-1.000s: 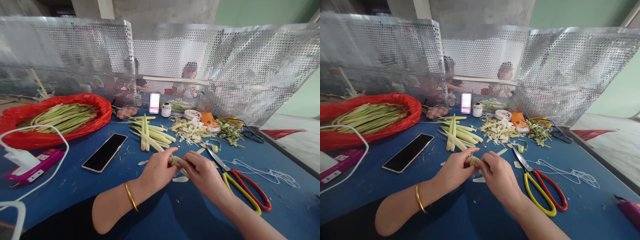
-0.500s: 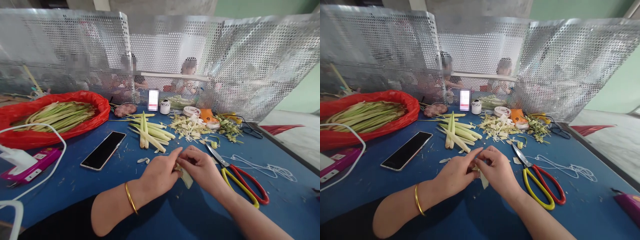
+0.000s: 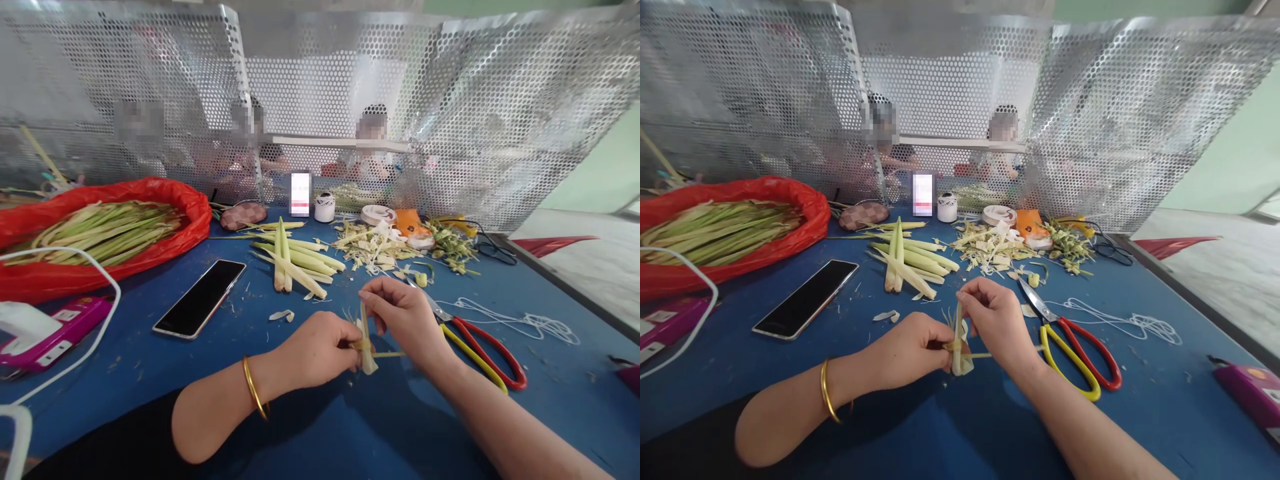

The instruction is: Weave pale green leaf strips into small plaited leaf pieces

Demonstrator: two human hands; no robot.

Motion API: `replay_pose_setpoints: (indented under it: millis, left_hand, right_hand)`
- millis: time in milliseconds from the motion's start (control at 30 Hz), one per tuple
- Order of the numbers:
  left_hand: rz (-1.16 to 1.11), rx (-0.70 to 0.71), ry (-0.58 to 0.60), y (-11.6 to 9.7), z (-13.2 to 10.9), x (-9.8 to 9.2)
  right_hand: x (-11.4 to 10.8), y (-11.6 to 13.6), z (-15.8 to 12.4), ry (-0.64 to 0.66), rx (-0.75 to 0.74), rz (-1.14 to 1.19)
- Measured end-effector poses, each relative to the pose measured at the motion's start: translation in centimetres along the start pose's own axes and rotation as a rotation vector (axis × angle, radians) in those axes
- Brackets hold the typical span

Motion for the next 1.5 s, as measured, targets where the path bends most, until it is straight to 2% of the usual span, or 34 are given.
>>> replay_pose_setpoints:
  millis: [267, 533, 633, 733, 800, 867, 967, 1033, 1100, 1200, 1367, 1467, 1500]
  left_hand:
    - [-0.1, -0.012, 0.151, 0.2, -0.1, 0.2]
    - [-0.442, -0.168, 0.159, 0.0, 0.1, 0.6]
    - [-0.535, -0.219, 0.107, 0.0, 0.1, 0.4]
    - [-0.692, -0.246, 0.031, 0.0, 0.1, 0.0]
    - [-0.787, -0.225, -0.023, 0.0, 0.2, -0.3]
    - [-0.837, -0.21, -0.068, 0.0, 0.3, -0.5]
    - [-0.824, -0.225, -0.104, 0.1, 0.3, -0.5]
    - [-0.781, -0.234, -0.098, 0.0, 0.3, -0.4]
    - [-0.745, -0.233, -0.085, 0.0, 0.2, -0.3]
    - [-0.734, -0.238, -0.09, -0.1, 0.2, -0.3]
    - [-0.794, -0.268, -0.115, 0.0, 0.2, -0.5]
    - [-0.891, -0.261, -0.158, 0.1, 0.3, -0.9]
    - [-0.933, -0.252, -0.177, 0.0, 0.4, -1.1]
  right_hand:
    - [-1.1, 0.3, 0.4, -0.158, 0.124, 0.244]
    - [-0.8, 0.4, 0.6, -0.069, 0.003, 0.186]
    - [-1.1, 0.6, 0.6, -0.034, -0.132, 0.062]
    - [-2.2, 1.1, 0.5, -0.225, -0.33, -0.3]
    - [-2.8, 1.1, 0.6, -0.331, -0.327, -0.478]
    - [-2.8, 0.8, 0.7, -0.257, -0.188, -0.458]
    - [-1.8, 0.2, 0.8, 0.002, 0.034, -0.205]
    - [-1.0, 0.0, 0.7, 0.112, 0.1, -0.006]
    - [-0.4, -0.1, 0.5, 0.124, 0.112, 0.145]
    - [-0.3, -0.3, 0.5, 0.02, 0.051, 0.205]
    - [-0.7, -0.7, 0.7, -0.099, -0.041, -0.009]
    - [-1.2, 0.6, -0.2, -0.315, -0.249, -0.244]
    - [-1.2, 1.1, -0.7, -0.348, -0.337, -0.323]
Point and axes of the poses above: each hand's wrist, its own z-axis towards the middle knuckle, its own x-axis out of the palm, y = z × x, the point moved 2 cm from there along z, towards the middle knuckle, and after that the axes turned 5 degrees about -x, right-handed, at the moved point
